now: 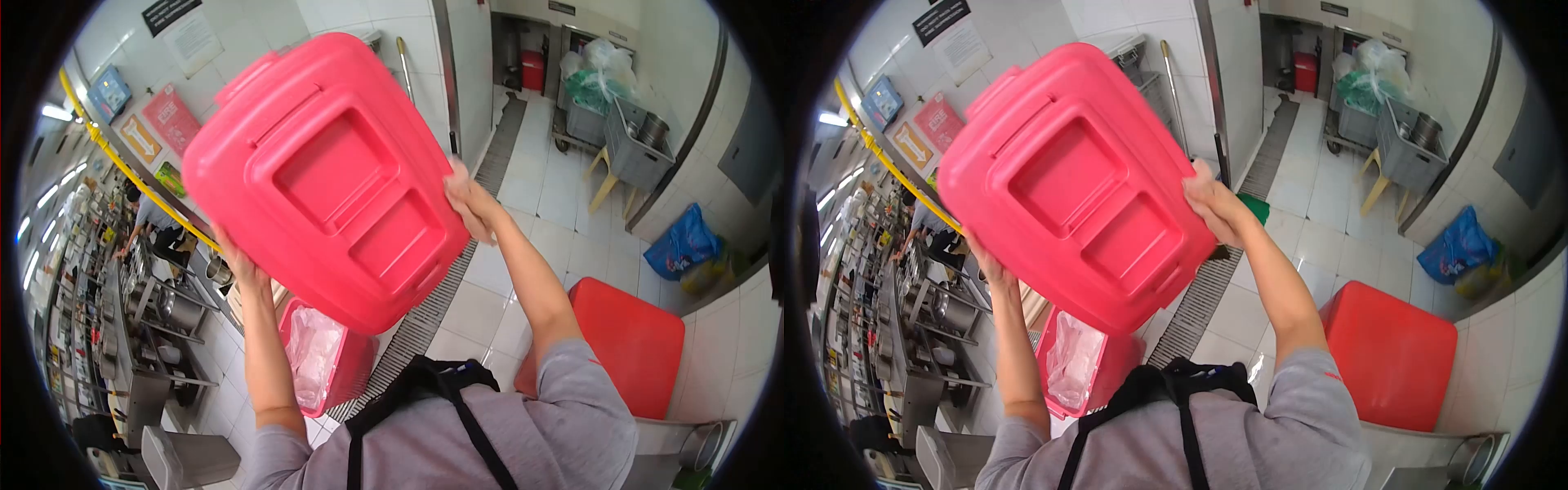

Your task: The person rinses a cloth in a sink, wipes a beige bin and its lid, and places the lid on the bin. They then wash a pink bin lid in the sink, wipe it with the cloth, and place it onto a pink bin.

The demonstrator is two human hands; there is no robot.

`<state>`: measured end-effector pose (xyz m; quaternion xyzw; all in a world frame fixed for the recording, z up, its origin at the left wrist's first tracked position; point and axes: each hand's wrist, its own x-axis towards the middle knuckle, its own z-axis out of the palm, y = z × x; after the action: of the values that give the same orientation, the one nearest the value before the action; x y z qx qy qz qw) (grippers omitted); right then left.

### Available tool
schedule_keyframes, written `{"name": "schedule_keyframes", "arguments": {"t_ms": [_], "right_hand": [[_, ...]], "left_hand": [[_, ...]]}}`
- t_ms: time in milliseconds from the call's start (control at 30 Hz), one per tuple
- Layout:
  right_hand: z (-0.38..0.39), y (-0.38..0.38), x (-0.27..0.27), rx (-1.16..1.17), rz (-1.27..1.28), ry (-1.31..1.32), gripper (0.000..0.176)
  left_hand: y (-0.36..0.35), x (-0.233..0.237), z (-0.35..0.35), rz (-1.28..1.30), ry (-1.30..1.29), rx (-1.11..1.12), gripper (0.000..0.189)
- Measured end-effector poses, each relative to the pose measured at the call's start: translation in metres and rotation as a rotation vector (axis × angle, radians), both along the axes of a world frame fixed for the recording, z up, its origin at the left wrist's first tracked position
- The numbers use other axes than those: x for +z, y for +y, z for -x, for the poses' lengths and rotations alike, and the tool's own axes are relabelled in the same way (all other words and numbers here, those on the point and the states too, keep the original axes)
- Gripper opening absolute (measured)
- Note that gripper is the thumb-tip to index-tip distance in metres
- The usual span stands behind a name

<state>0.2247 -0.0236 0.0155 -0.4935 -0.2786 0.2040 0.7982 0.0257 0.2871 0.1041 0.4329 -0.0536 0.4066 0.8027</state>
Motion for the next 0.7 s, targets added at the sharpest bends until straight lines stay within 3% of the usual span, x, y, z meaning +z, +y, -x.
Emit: {"name": "schedule_keyframes", "arguments": {"t_ms": [33,67,100,133,167,200,233,267,333,367,400,433,567,600,633,667,700], "right_hand": [[0.010,-0.004,0.012,0.116,-0.066,0.038,0.046],[-0.017,-0.009,-0.022,0.145,0.046,0.056,0.057],[-0.012,-0.012,-0.025,0.169,0.029,-0.079,0.065],[0.009,-0.007,-0.014,0.233,-0.127,-0.028,0.067],[0.032,0.000,-0.002,0.298,-0.286,0.029,0.069],[0.041,0.005,-0.004,0.304,-0.257,-0.009,0.069],[0.048,0.011,-0.005,0.307,-0.232,-0.049,0.069],[0.070,0.022,0.008,0.238,-0.263,-0.013,0.069],[0.080,0.039,-0.004,0.237,-0.033,-0.273,0.071],[0.093,0.048,-0.007,0.275,0.058,-0.347,0.072],[0.118,0.056,-0.008,0.250,0.014,-0.374,0.073],[0.139,0.067,-0.008,0.220,-0.033,-0.419,0.075],[0.152,0.123,-0.015,-0.074,0.103,-1.068,0.080],[0.150,0.149,-0.005,-0.271,0.044,-0.931,0.085],[0.131,0.161,0.014,-0.331,0.204,-1.040,0.085],[0.116,0.175,0.040,-0.546,0.135,-1.030,0.086],[0.104,0.181,0.071,-0.588,0.168,-1.000,0.087]], "left_hand": [[0.021,-0.003,-0.013,-0.069,0.105,0.083,0.053],[0.040,-0.004,-0.027,-0.130,0.211,0.171,0.054],[0.044,0.001,-0.040,-0.087,0.408,0.188,0.057],[0.050,0.008,-0.053,-0.039,0.602,0.203,0.059],[0.081,-0.012,-0.079,-0.176,0.621,0.184,0.064],[0.071,-0.007,-0.091,-0.492,0.518,0.306,0.062],[0.074,-0.008,-0.111,-0.622,0.652,0.445,0.066],[0.004,0.014,-0.098,-0.683,0.467,0.353,0.066],[-0.045,-0.021,-0.117,-0.507,0.604,0.561,0.067],[-0.056,-0.001,-0.094,-0.134,0.529,0.165,0.068],[-0.015,-0.039,-0.112,0.059,0.582,-0.029,0.064],[-0.011,-0.047,-0.118,0.096,0.546,-0.062,0.064],[-0.045,-0.044,-0.106,0.024,0.394,-0.050,0.062],[-0.055,-0.043,-0.107,0.007,0.374,-0.062,0.061],[-0.066,-0.044,-0.108,-0.006,0.343,-0.072,0.061],[-0.077,-0.048,-0.105,-0.021,0.317,-0.079,0.061],[-0.086,-0.050,-0.104,-0.033,0.284,-0.083,0.060]]}}
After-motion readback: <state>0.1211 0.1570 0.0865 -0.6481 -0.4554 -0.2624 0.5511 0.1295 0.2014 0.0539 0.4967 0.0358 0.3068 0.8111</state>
